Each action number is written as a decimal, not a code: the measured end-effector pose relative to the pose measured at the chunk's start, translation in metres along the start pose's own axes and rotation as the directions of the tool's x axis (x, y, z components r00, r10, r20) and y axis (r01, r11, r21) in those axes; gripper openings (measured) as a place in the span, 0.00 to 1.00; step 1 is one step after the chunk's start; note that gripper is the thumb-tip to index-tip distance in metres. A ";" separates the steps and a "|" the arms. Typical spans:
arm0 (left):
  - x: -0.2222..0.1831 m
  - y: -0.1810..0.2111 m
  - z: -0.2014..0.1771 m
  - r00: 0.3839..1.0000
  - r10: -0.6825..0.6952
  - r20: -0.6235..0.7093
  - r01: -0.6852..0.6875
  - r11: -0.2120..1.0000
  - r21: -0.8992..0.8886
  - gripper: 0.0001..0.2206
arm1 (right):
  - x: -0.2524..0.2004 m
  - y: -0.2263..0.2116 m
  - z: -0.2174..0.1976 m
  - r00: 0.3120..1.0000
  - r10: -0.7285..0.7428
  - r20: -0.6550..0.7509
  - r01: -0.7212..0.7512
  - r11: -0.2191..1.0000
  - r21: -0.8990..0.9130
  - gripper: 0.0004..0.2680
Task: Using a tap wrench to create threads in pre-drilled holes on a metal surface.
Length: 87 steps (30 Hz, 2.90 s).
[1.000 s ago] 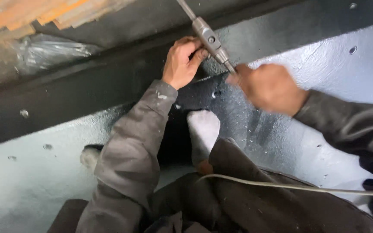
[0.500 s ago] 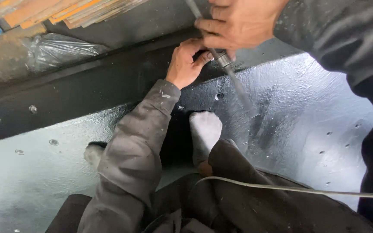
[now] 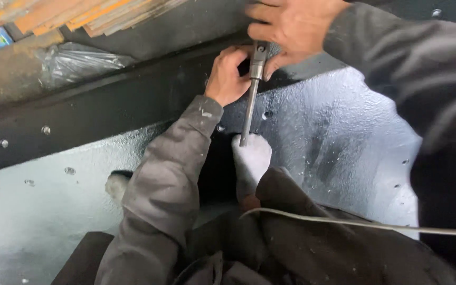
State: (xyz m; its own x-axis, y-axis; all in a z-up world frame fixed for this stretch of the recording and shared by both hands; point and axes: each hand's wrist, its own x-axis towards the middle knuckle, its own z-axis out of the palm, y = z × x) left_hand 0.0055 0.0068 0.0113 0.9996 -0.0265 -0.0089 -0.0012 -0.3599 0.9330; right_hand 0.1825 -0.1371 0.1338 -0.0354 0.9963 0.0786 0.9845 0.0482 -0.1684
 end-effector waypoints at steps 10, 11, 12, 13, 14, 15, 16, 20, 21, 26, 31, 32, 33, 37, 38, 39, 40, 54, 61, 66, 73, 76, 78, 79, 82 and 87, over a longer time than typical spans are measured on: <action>0.008 0.004 -0.005 0.988 -0.141 0.066 0.147 0.985 -0.095 0.14 | -0.051 -0.090 0.020 0.592 0.740 0.320 -0.806 0.547 0.226 0.16; 0.006 0.007 -0.004 0.986 -0.150 0.075 0.157 0.983 -0.099 0.14 | -0.054 -0.085 0.001 0.586 0.740 0.331 -0.810 0.539 0.229 0.16; 0.005 0.010 -0.005 0.989 -0.135 0.056 0.139 0.987 -0.080 0.13 | -0.057 -0.079 -0.019 0.562 0.678 0.474 -0.827 0.475 0.301 0.17; 0.010 0.010 -0.007 0.994 -0.108 0.024 0.109 0.992 -0.055 0.11 | -0.058 -0.067 -0.039 0.545 0.594 0.592 -0.838 0.412 0.358 0.20; 0.007 0.009 -0.006 0.994 -0.106 0.020 0.107 0.993 -0.055 0.11 | -0.077 -0.073 -0.039 0.547 0.595 0.589 -0.836 0.416 0.357 0.20; 0.007 0.007 -0.005 0.996 -0.089 0.008 0.089 0.995 -0.054 0.11 | -0.098 -0.076 -0.039 0.673 0.550 0.494 -0.725 0.623 0.294 0.22; 0.007 0.004 -0.002 0.997 -0.072 -0.005 0.071 0.996 -0.054 0.11 | -0.118 -0.079 -0.038 0.784 0.468 0.409 -0.577 0.792 0.201 0.23; 0.007 0.008 -0.004 0.995 -0.098 0.025 0.100 0.985 -0.139 0.09 | -0.099 -0.128 -0.046 0.539 0.394 0.745 -0.768 0.593 0.242 0.21; 0.008 0.006 -0.004 0.996 -0.085 0.017 0.086 0.982 -0.168 0.10 | -0.085 -0.132 -0.047 0.592 0.339 0.731 -0.760 0.538 0.366 0.21; 0.010 -0.014 0.006 0.999 -0.053 -0.009 0.050 0.984 -0.170 0.10 | -0.002 -0.137 -0.003 0.949 0.034 0.314 -0.169 0.894 0.414 0.23; 0.003 -0.022 0.011 0.998 -0.068 0.012 0.069 0.984 -0.162 0.11 | 0.040 -0.201 0.081 0.801 0.366 0.473 -0.525 0.810 0.262 0.06; 0.002 -0.020 0.013 0.997 -0.070 0.013 0.072 0.985 -0.158 0.11 | 0.025 -0.222 0.093 0.609 0.496 0.620 -0.739 0.637 0.216 0.06; -0.001 -0.018 0.011 0.965 -0.246 0.088 0.255 0.959 -0.120 0.12 | 0.016 -0.246 0.105 0.372 0.563 0.738 -0.896 0.425 0.128 0.07; 0.005 0.003 0.000 0.983 -0.182 0.019 0.182 0.959 -0.216 0.12 | 0.027 -0.266 0.099 0.067 0.619 0.782 -0.986 0.160 -0.043 0.07; 0.003 0.000 0.000 0.983 -0.183 0.019 0.182 0.956 -0.228 0.12 | 0.024 -0.271 0.103 0.057 0.618 0.784 -0.985 0.161 -0.055 0.07; 0.005 -0.004 0.002 0.995 -0.084 -0.045 0.074 0.979 -0.191 0.12 | 0.021 -0.274 0.107 0.064 0.655 0.753 -0.984 0.169 -0.063 0.07; 0.007 -0.007 0.004 0.994 0.017 -0.106 -0.033 0.988 -0.148 0.13 | 0.018 -0.278 0.112 0.071 0.689 0.721 -0.981 0.178 -0.073 0.07; 0.010 0.006 -0.007 0.992 -0.120 -0.037 0.111 0.976 -0.187 0.08 | -0.049 -0.097 -0.013 0.663 0.458 0.593 -0.642 0.755 0.134 0.09; 0.005 -0.004 -0.001 0.995 -0.091 0.041 0.095 0.991 -0.099 0.05 | -0.013 0.052 0.088 0.968 0.245 0.047 -0.248 0.967 0.052 0.15; 0.007 0.005 -0.006 0.992 -0.129 -0.005 0.127 0.982 -0.137 0.08 | -0.034 0.074 0.204 0.950 0.307 0.059 -0.312 0.939 0.145 0.10; 0.003 0.007 -0.009 0.995 -0.100 0.021 0.102 0.987 -0.124 0.12 | -0.024 0.037 0.123 0.786 0.583 0.207 -0.590 0.806 -0.031 0.15; 0.000 -0.002 -0.009 0.999 -0.029 0.017 0.031 0.991 -0.130 0.12 | -0.083 0.028 0.106 0.718 0.659 0.222 -0.616 0.751 -0.237 0.18; 0.000 -0.005 -0.007 0.997 -0.074 0.021 0.076 0.981 -0.176 0.14 | -0.104 -0.017 0.048 0.737 0.663 0.135 -0.634 0.746 -0.204 0.16; -0.001 -0.006 -0.005 0.992 -0.128 0.020 0.129 0.970 -0.208 0.17 | -0.114 -0.041 0.020 0.763 0.645 0.041 -0.634 0.759 -0.147 0.15; 0.001 -0.021 -0.004 0.970 -0.218 0.106 0.239 0.936 -0.259 0.10 | -0.142 -0.166 0.016 0.536 0.818 0.211 -0.833 0.552 -0.025 0.10; 0.008 -0.006 -0.004 0.995 -0.097 0.002 0.094 0.954 -0.285 0.11 | -0.092 -0.199 -0.015 0.414 0.827 0.380 -0.904 0.327 0.274 0.11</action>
State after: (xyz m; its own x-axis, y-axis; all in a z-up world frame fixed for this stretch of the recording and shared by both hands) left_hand 0.0133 0.0127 0.0069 0.9950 0.0065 -0.1001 0.1003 -0.0801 0.9917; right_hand -0.0077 -0.2390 0.1750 0.7342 0.4798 -0.4804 0.3069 -0.8657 -0.3955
